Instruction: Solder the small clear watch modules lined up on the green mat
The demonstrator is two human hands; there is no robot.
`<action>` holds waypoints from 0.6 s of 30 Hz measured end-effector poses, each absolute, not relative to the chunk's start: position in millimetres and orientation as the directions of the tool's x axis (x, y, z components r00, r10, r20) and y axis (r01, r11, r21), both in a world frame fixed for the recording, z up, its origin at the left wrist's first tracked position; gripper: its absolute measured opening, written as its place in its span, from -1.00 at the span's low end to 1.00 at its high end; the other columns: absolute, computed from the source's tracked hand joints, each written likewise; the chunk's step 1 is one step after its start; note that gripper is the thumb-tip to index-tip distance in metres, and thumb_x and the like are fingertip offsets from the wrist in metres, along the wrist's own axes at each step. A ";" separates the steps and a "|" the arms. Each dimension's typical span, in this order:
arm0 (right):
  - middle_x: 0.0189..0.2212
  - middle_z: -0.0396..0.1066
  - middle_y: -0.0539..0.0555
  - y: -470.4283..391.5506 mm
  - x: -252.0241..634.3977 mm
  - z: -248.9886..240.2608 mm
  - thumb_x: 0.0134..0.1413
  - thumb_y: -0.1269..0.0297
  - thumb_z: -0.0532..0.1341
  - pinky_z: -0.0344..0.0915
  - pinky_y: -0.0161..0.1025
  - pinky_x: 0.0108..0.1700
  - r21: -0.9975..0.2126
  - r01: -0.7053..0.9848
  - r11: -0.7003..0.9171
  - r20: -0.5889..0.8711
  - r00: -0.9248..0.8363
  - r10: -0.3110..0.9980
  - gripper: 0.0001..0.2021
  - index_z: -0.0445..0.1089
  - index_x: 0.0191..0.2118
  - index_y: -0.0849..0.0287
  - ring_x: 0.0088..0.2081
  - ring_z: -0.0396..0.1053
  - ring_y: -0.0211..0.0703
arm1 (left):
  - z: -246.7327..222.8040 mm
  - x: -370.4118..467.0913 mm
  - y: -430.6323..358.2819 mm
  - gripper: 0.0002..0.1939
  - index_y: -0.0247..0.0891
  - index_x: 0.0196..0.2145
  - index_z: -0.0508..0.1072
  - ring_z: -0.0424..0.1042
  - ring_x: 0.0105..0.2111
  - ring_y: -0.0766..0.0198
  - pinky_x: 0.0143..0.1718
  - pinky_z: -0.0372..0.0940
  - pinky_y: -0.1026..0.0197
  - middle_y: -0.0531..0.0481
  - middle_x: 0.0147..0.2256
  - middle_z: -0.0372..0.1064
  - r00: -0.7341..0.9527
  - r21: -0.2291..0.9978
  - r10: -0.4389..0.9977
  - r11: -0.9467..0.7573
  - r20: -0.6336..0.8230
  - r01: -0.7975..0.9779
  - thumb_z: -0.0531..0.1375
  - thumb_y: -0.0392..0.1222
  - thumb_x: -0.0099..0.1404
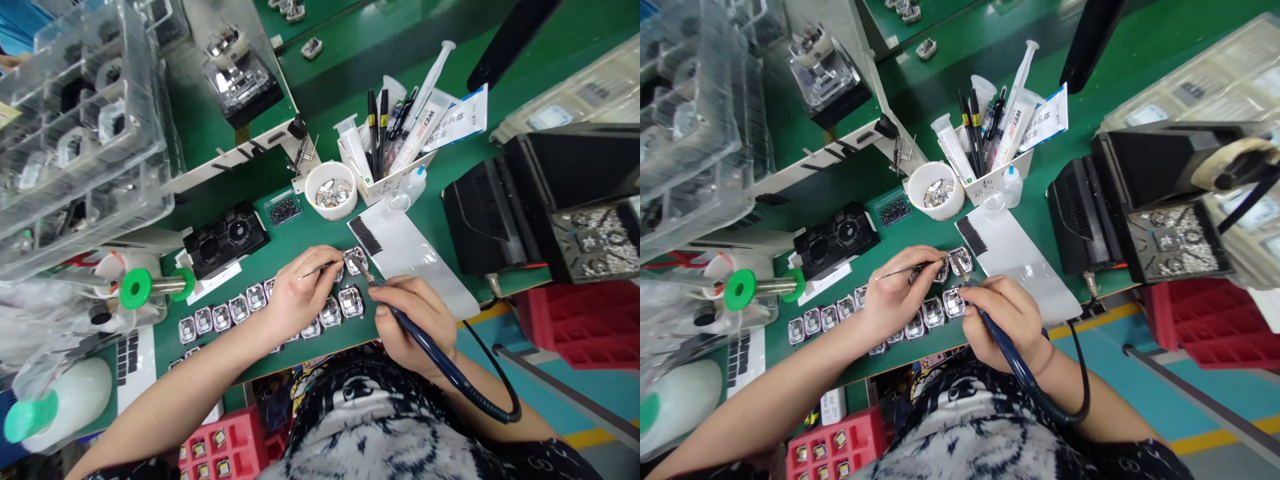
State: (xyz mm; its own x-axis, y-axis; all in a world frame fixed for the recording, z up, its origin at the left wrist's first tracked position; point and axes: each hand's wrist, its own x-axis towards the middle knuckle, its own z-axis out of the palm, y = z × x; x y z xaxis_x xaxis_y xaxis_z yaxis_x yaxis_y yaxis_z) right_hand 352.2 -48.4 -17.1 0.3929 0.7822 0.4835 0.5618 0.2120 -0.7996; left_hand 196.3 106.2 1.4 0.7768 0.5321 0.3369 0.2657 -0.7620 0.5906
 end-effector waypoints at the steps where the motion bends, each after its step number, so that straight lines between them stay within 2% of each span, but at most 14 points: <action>1: -0.23 0.49 0.07 -48.2 352.0 -16.7 0.15 0.45 0.27 0.53 -0.12 -0.14 -0.804 0.555 0.211 0.478 0.394 0.785 -0.72 0.51 -0.02 0.14 -0.19 0.50 -0.14 | 1.6 196.4 106.1 -0.83 -0.26 -0.01 0.46 0.54 -0.05 0.27 -0.02 0.51 0.12 -0.09 -0.10 0.56 0.777 0.593 0.533 -0.760 0.334 0.267 0.20 -0.38 0.47; 18: -0.22 0.50 0.10 -42.3 350.7 -15.7 0.13 0.50 0.26 0.52 -0.12 -0.16 -0.826 0.525 0.204 0.446 0.389 0.806 -0.71 0.53 -0.03 0.16 -0.21 0.49 -0.15 | 1.5 196.5 106.0 -0.81 -0.25 -0.01 0.45 0.55 -0.05 0.25 -0.03 0.52 0.10 -0.09 -0.10 0.55 0.786 0.590 0.516 -0.768 0.342 0.247 0.18 -0.39 0.47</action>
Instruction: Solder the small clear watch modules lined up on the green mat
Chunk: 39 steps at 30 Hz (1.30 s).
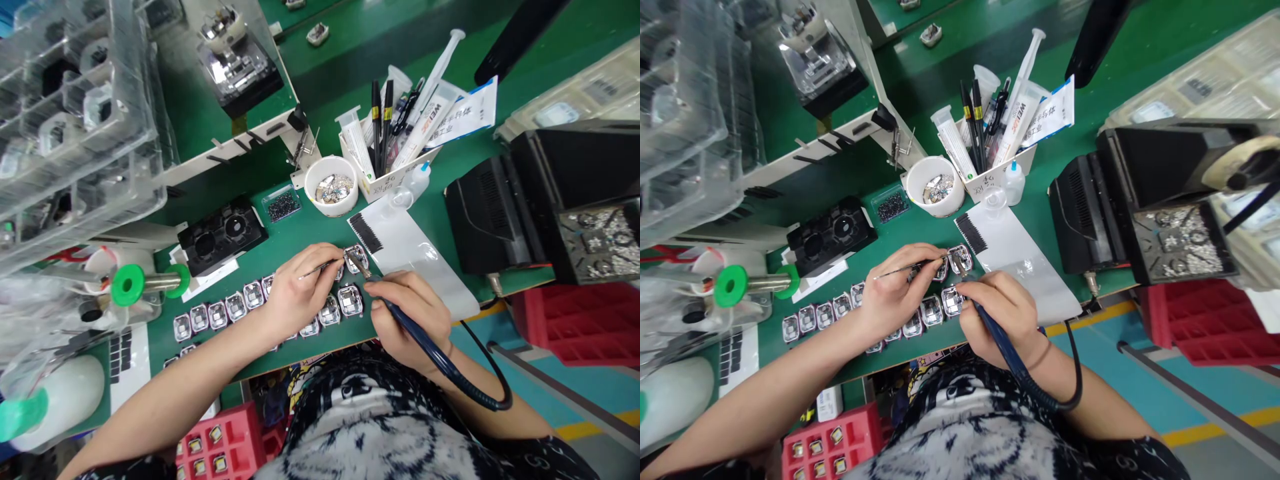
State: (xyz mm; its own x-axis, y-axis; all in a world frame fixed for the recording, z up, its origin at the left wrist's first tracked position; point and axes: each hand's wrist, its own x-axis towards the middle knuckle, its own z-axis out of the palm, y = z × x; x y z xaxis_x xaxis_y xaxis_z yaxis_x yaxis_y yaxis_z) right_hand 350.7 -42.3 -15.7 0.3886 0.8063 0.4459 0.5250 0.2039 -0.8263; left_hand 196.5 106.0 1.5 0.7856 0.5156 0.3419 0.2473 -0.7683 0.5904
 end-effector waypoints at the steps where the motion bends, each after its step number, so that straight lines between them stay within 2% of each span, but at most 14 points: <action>1: -0.22 0.50 0.09 -42.1 350.5 -15.5 0.14 0.50 0.26 0.52 -0.12 -0.17 -0.826 0.526 0.202 0.444 0.389 0.807 -0.71 0.52 -0.03 0.15 -0.21 0.49 -0.15 | 1.3 196.4 106.0 -0.81 -0.25 -0.01 0.45 0.55 -0.05 0.24 -0.03 0.53 0.09 -0.09 -0.10 0.56 0.785 0.594 0.517 -0.766 0.341 0.246 0.19 -0.39 0.47; 12: -0.23 0.51 0.08 -41.5 349.8 -15.9 0.15 0.48 0.26 0.53 -0.11 -0.19 -0.834 0.519 0.189 0.425 0.383 0.820 -0.71 0.52 -0.02 0.12 -0.22 0.49 -0.14 | 0.9 197.4 106.4 -0.80 -0.22 0.00 0.45 0.55 -0.05 0.24 -0.03 0.53 0.11 -0.08 -0.10 0.55 0.783 0.586 0.518 -0.770 0.345 0.251 0.18 -0.38 0.47; 25: -0.24 0.51 0.07 -41.3 350.0 -16.9 0.15 0.48 0.25 0.53 -0.11 -0.21 -0.827 0.527 0.195 0.434 0.380 0.817 -0.72 0.53 -0.05 0.12 -0.24 0.49 -0.15 | 8.4 197.4 109.1 -0.85 -0.25 -0.03 0.47 0.53 -0.04 0.22 0.01 0.48 0.09 -0.09 -0.11 0.55 0.791 0.631 0.556 -0.715 0.254 0.300 0.17 -0.33 0.49; 34: -0.22 0.49 0.05 -44.4 353.4 -14.3 0.17 0.47 0.25 0.53 -0.08 -0.15 -0.857 0.486 0.171 0.418 0.460 0.783 -0.72 0.52 -0.04 0.07 -0.19 0.50 -0.14 | 14.8 197.5 108.9 -0.84 -0.24 -0.03 0.50 0.55 -0.08 0.22 0.00 0.48 0.08 -0.07 -0.12 0.56 0.762 0.655 0.587 -0.694 0.273 0.299 0.24 -0.33 0.45; 39: -0.23 0.50 0.05 -42.8 354.3 -14.7 0.17 0.47 0.26 0.52 -0.12 -0.15 -0.863 0.479 0.162 0.405 0.463 0.788 -0.75 0.53 -0.06 0.12 -0.21 0.49 -0.18 | 9.4 195.2 106.5 -0.81 -0.23 -0.04 0.53 0.57 -0.08 0.23 0.00 0.51 0.09 -0.07 -0.10 0.58 0.741 0.664 0.590 -0.698 0.320 0.269 0.28 -0.36 0.41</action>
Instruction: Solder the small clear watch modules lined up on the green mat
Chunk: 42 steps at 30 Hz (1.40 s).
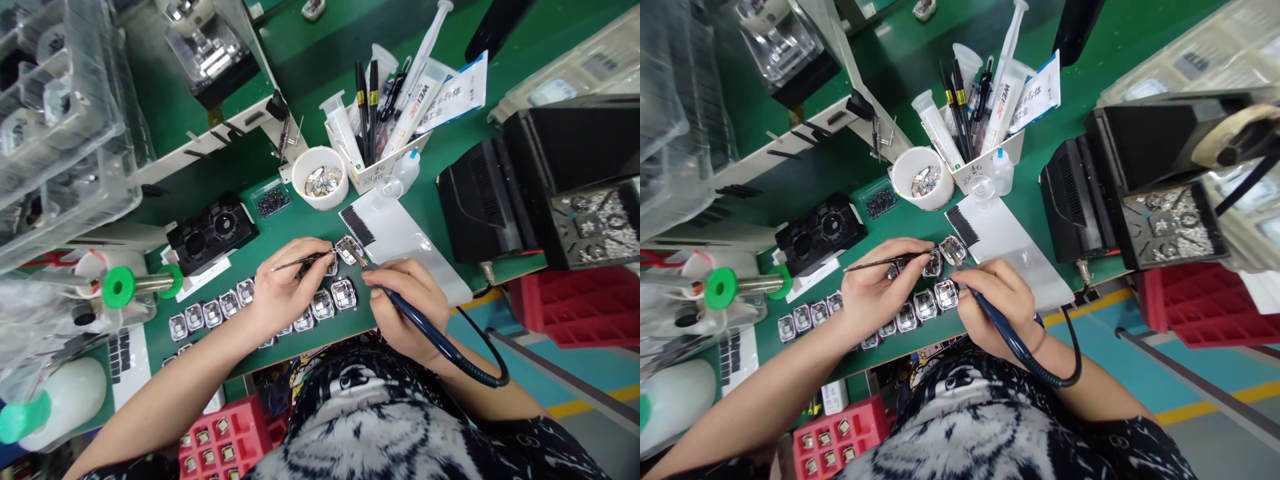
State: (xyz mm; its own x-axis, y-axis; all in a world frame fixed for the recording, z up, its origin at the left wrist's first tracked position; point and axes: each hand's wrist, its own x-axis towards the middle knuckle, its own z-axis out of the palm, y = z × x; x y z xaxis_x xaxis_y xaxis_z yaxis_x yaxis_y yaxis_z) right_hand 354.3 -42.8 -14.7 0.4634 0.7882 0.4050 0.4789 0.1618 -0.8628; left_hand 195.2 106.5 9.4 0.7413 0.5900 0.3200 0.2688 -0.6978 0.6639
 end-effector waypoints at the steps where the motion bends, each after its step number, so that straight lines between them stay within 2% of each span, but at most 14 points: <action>1: -0.23 0.50 0.05 -42.5 354.3 -14.5 0.17 0.47 0.26 0.51 -0.13 -0.15 -0.865 0.476 0.160 0.401 0.463 0.791 -0.75 0.53 -0.06 0.12 -0.21 0.49 -0.18 | 8.1 195.2 106.4 -0.80 -0.23 -0.03 0.52 0.57 -0.08 0.24 -0.01 0.52 0.10 -0.07 -0.10 0.58 0.751 0.655 0.580 -0.706 0.316 0.270 0.28 -0.36 0.41; 17: -0.24 0.48 0.06 -43.6 355.7 -15.1 0.17 0.47 0.25 0.50 -0.15 -0.15 -0.875 0.455 0.164 0.388 0.457 0.800 -0.75 0.54 -0.06 0.15 -0.21 0.49 -0.19 | 3.7 199.2 107.5 -0.82 -0.29 -0.04 0.53 0.58 -0.12 0.26 -0.04 0.51 0.17 -0.09 -0.14 0.59 0.780 0.553 0.522 -0.785 0.346 0.280 0.28 -0.37 0.41; 32: -0.26 0.48 0.07 -42.4 355.3 -15.3 0.14 0.49 0.24 0.50 -0.18 -0.18 -0.871 0.458 0.176 0.399 0.450 0.799 -0.76 0.55 -0.09 0.18 -0.23 0.49 -0.21 | 6.5 201.4 106.2 -0.86 -0.32 -0.06 0.51 0.58 -0.09 0.29 -0.02 0.49 0.21 -0.09 -0.13 0.59 0.777 0.567 0.543 -0.766 0.319 0.303 0.25 -0.37 0.44; 42: -0.26 0.49 0.08 -42.6 354.3 -18.1 0.12 0.52 0.24 0.49 -0.16 -0.18 -0.872 0.453 0.187 0.401 0.440 0.804 -0.75 0.55 -0.10 0.21 -0.23 0.49 -0.19 | 4.8 201.3 106.3 -0.85 -0.30 -0.03 0.48 0.57 -0.06 0.24 -0.01 0.50 0.17 -0.10 -0.11 0.58 0.794 0.547 0.524 -0.780 0.308 0.303 0.22 -0.36 0.46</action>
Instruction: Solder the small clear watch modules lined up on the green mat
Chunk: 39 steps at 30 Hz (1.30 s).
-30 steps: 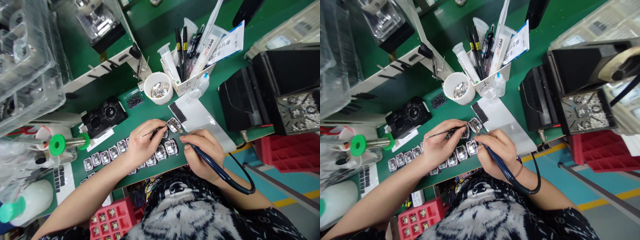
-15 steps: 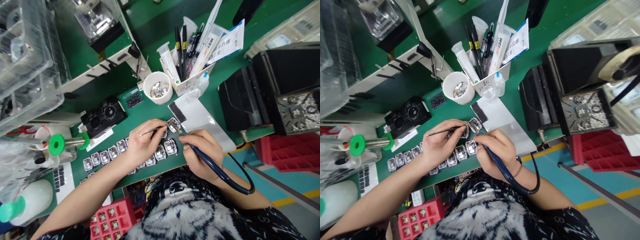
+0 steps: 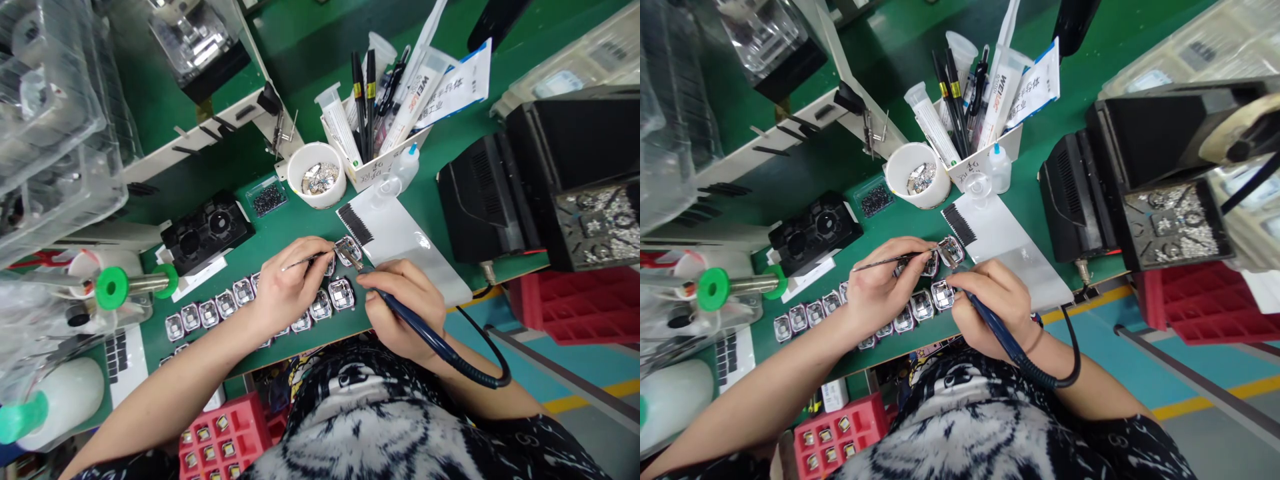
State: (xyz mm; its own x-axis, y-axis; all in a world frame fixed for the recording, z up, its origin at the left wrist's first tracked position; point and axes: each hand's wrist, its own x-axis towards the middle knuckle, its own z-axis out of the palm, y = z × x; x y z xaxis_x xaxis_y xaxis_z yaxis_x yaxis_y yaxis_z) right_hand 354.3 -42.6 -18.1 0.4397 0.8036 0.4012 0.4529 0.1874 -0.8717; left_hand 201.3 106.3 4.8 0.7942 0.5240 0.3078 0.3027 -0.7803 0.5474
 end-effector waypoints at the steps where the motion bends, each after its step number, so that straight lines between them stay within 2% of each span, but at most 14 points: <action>1: -0.26 0.49 0.09 -42.4 354.3 -18.0 0.11 0.52 0.25 0.49 -0.17 -0.19 -0.872 0.451 0.189 0.402 0.440 0.803 -0.75 0.55 -0.10 0.21 -0.23 0.49 -0.19 | 4.7 201.2 106.4 -0.84 -0.30 -0.03 0.48 0.57 -0.06 0.24 -0.01 0.50 0.17 -0.11 -0.11 0.57 0.794 0.549 0.523 -0.780 0.310 0.300 0.22 -0.37 0.45; 14: -0.27 0.49 0.06 -40.1 353.8 -16.7 0.11 0.54 0.25 0.48 -0.19 -0.25 -0.879 0.440 0.184 0.387 0.435 0.813 -0.74 0.55 -0.10 0.19 -0.27 0.47 -0.22 | 3.8 201.2 105.8 -0.81 -0.30 -0.03 0.48 0.56 -0.05 0.25 0.01 0.48 0.18 -0.10 -0.11 0.57 0.787 0.572 0.532 -0.767 0.312 0.291 0.24 -0.40 0.43; 21: -0.26 0.48 0.04 -44.9 355.7 -15.5 0.11 0.49 0.25 0.52 -0.12 -0.18 -0.858 0.478 0.187 0.433 0.477 0.765 -0.72 0.54 -0.07 0.12 -0.22 0.50 -0.16 | 10.2 200.8 105.4 -0.80 -0.27 -0.03 0.50 0.57 -0.07 0.23 0.02 0.50 0.11 -0.09 -0.11 0.57 0.751 0.603 0.563 -0.747 0.347 0.281 0.25 -0.40 0.42; 24: -0.27 0.50 0.04 -46.3 356.6 -15.0 0.12 0.49 0.25 0.52 -0.09 -0.16 -0.853 0.482 0.200 0.445 0.472 0.761 -0.71 0.53 -0.05 0.10 -0.21 0.50 -0.13 | 15.5 194.4 104.8 -0.79 -0.23 -0.03 0.51 0.58 -0.06 0.20 0.03 0.52 0.05 -0.07 -0.09 0.59 0.695 0.642 0.625 -0.704 0.357 0.304 0.27 -0.36 0.40; 29: -0.22 0.49 0.05 -45.0 356.7 -11.0 0.15 0.48 0.27 0.52 -0.08 -0.07 -0.844 0.499 0.199 0.444 0.439 0.781 -0.68 0.53 0.00 0.08 -0.16 0.50 -0.12 | 21.6 176.9 100.0 -0.83 -0.19 -0.06 0.55 0.60 -0.07 0.20 0.03 0.54 0.01 -0.05 -0.09 0.60 0.613 0.715 0.739 -0.586 0.279 0.382 0.30 -0.29 0.41; 34: -0.16 0.49 0.08 -40.5 354.5 -1.6 0.17 0.50 0.28 0.52 -0.09 -0.07 -0.871 0.469 0.145 0.356 0.401 0.844 -0.66 0.52 0.04 0.09 -0.14 0.49 -0.13 | 17.4 164.9 96.0 -0.82 -0.16 -0.08 0.59 0.61 -0.10 0.21 0.00 0.55 0.04 -0.02 -0.10 0.61 0.630 0.688 0.714 -0.623 0.305 0.373 0.33 -0.33 0.38; 39: -0.17 0.49 0.09 -41.5 346.0 5.2 0.16 0.51 0.28 0.52 -0.12 -0.06 -0.843 0.508 0.177 0.400 0.372 0.837 -0.65 0.51 0.05 0.13 -0.12 0.49 -0.14 | 9.9 161.4 97.3 -0.79 -0.19 -0.06 0.57 0.61 -0.08 0.22 -0.01 0.56 0.05 -0.04 -0.09 0.61 0.658 0.674 0.678 -0.656 0.328 0.340 0.32 -0.37 0.37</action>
